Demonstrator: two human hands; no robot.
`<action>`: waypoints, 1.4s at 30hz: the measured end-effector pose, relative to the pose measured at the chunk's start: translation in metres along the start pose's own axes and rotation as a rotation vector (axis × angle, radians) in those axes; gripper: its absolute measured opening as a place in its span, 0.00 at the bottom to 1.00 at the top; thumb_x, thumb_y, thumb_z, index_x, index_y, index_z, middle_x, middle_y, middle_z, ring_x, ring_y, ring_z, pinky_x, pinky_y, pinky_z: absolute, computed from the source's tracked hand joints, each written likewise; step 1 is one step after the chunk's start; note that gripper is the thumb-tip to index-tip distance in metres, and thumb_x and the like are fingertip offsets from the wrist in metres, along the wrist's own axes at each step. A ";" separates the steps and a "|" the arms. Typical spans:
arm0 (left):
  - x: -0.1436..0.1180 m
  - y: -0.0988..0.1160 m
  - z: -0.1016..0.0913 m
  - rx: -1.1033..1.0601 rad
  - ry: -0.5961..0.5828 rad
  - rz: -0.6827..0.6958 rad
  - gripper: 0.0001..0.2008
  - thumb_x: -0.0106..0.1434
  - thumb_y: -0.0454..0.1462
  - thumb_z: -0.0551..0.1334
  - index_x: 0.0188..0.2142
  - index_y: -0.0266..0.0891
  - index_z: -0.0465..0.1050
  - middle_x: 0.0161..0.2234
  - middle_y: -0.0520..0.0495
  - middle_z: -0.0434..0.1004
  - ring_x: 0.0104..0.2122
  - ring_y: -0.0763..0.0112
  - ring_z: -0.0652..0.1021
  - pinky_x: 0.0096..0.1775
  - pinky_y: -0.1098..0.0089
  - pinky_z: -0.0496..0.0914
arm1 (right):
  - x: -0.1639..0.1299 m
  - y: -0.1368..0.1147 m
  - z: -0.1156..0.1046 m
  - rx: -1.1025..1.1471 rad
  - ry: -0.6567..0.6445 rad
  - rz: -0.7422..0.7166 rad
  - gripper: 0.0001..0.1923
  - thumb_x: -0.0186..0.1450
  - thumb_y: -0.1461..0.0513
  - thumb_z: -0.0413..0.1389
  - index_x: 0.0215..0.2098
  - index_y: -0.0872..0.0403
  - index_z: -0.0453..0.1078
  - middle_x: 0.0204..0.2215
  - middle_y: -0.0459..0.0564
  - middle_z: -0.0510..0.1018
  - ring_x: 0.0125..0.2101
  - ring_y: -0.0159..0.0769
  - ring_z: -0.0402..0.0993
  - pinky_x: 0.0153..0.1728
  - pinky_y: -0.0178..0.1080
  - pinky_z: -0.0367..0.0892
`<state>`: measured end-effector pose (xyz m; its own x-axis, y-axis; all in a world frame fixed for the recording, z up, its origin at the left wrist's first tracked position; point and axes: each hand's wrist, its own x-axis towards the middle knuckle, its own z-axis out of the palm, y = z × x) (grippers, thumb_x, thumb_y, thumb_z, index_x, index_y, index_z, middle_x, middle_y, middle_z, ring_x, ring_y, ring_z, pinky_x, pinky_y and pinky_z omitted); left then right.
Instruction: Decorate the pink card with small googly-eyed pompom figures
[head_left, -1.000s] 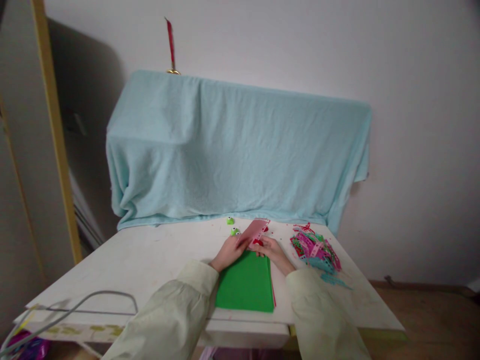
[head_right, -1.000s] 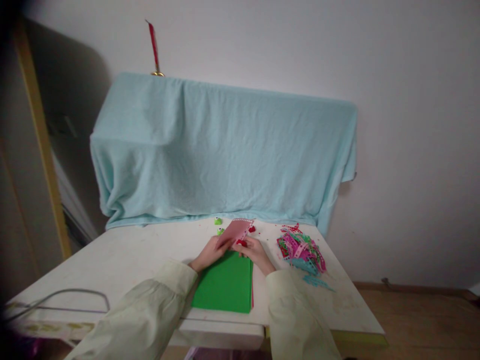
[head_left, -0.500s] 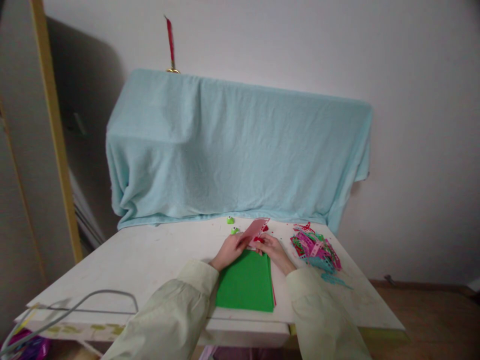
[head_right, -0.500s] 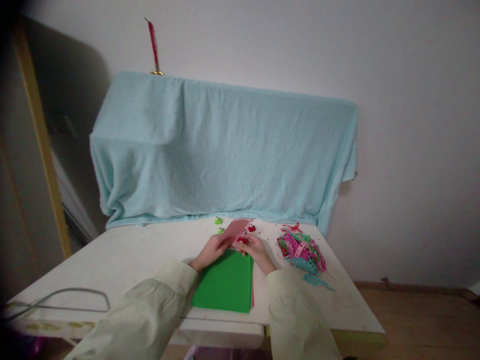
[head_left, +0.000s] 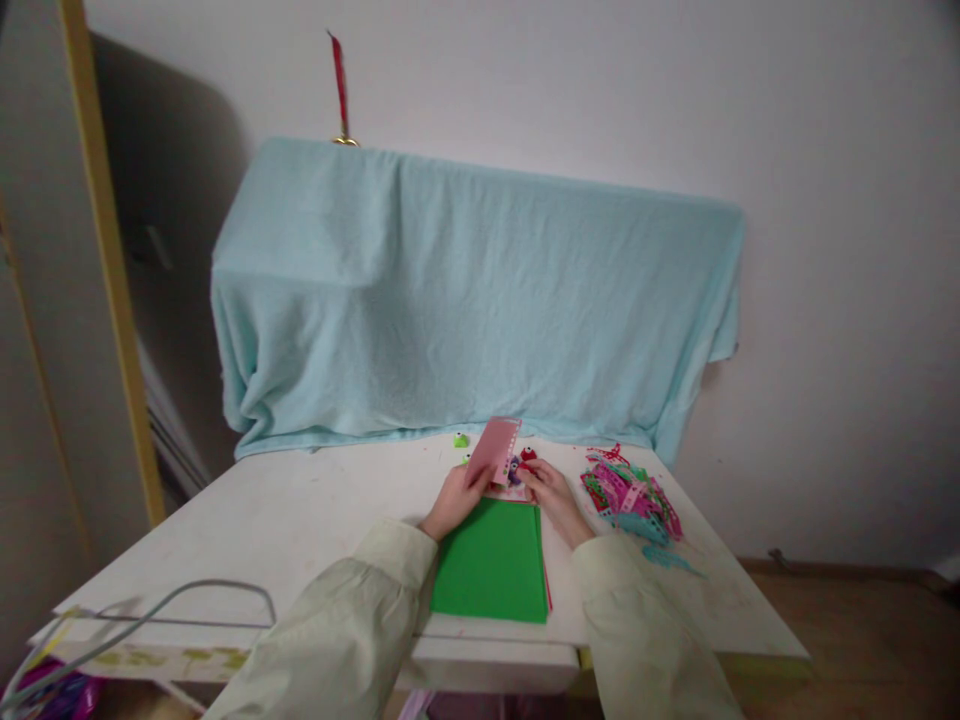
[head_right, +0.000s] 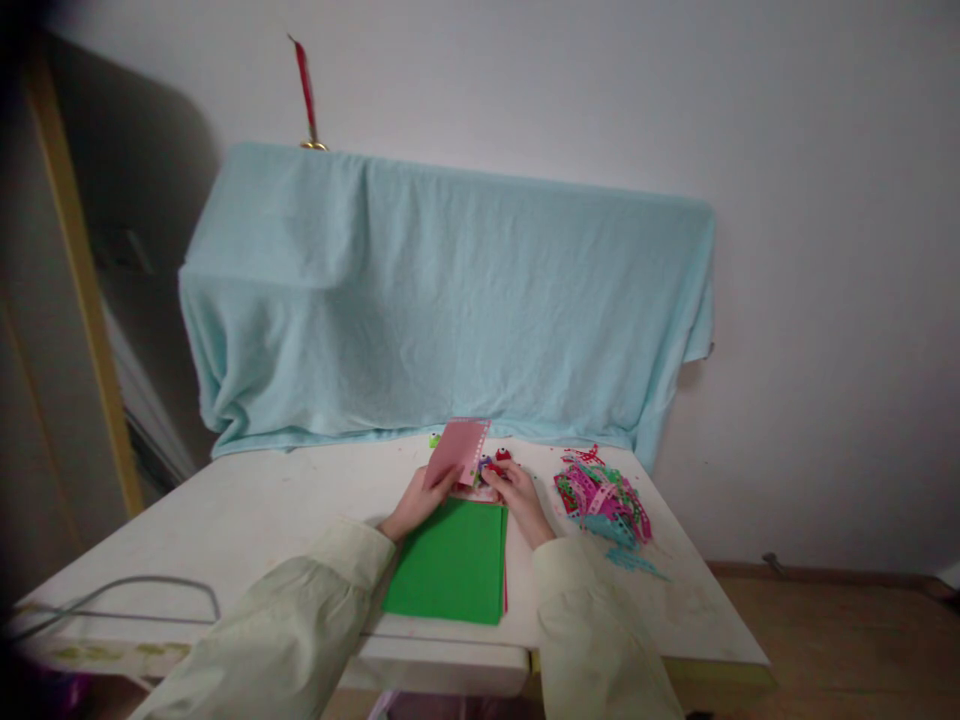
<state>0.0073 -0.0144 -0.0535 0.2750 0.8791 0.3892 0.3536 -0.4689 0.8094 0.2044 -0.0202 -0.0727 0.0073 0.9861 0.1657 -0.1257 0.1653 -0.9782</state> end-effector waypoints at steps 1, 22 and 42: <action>0.000 0.001 0.000 -0.008 0.014 -0.019 0.22 0.65 0.48 0.52 0.25 0.35 0.71 0.20 0.48 0.72 0.22 0.70 0.72 0.26 0.75 0.62 | 0.000 0.000 0.000 0.024 0.010 0.012 0.18 0.52 0.53 0.64 0.37 0.53 0.70 0.25 0.43 0.73 0.18 0.25 0.63 0.18 0.31 0.57; -0.001 0.001 0.003 -0.094 0.053 -0.024 0.22 0.64 0.49 0.52 0.24 0.35 0.69 0.19 0.51 0.70 0.21 0.73 0.70 0.26 0.75 0.62 | -0.011 -0.015 0.009 0.175 -0.140 0.046 0.15 0.54 0.58 0.64 0.39 0.54 0.71 0.31 0.49 0.77 0.26 0.33 0.73 0.31 0.37 0.69; -0.003 0.008 0.001 -0.116 0.034 -0.019 0.23 0.64 0.50 0.51 0.24 0.36 0.69 0.17 0.52 0.67 0.18 0.74 0.69 0.23 0.75 0.62 | -0.011 -0.017 0.011 0.112 -0.115 0.045 0.18 0.52 0.56 0.65 0.38 0.53 0.70 0.30 0.48 0.77 0.25 0.33 0.73 0.29 0.37 0.69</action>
<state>0.0102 -0.0210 -0.0484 0.2386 0.8909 0.3864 0.2523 -0.4411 0.8613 0.1958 -0.0338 -0.0568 -0.1131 0.9834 0.1419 -0.2330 0.1125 -0.9659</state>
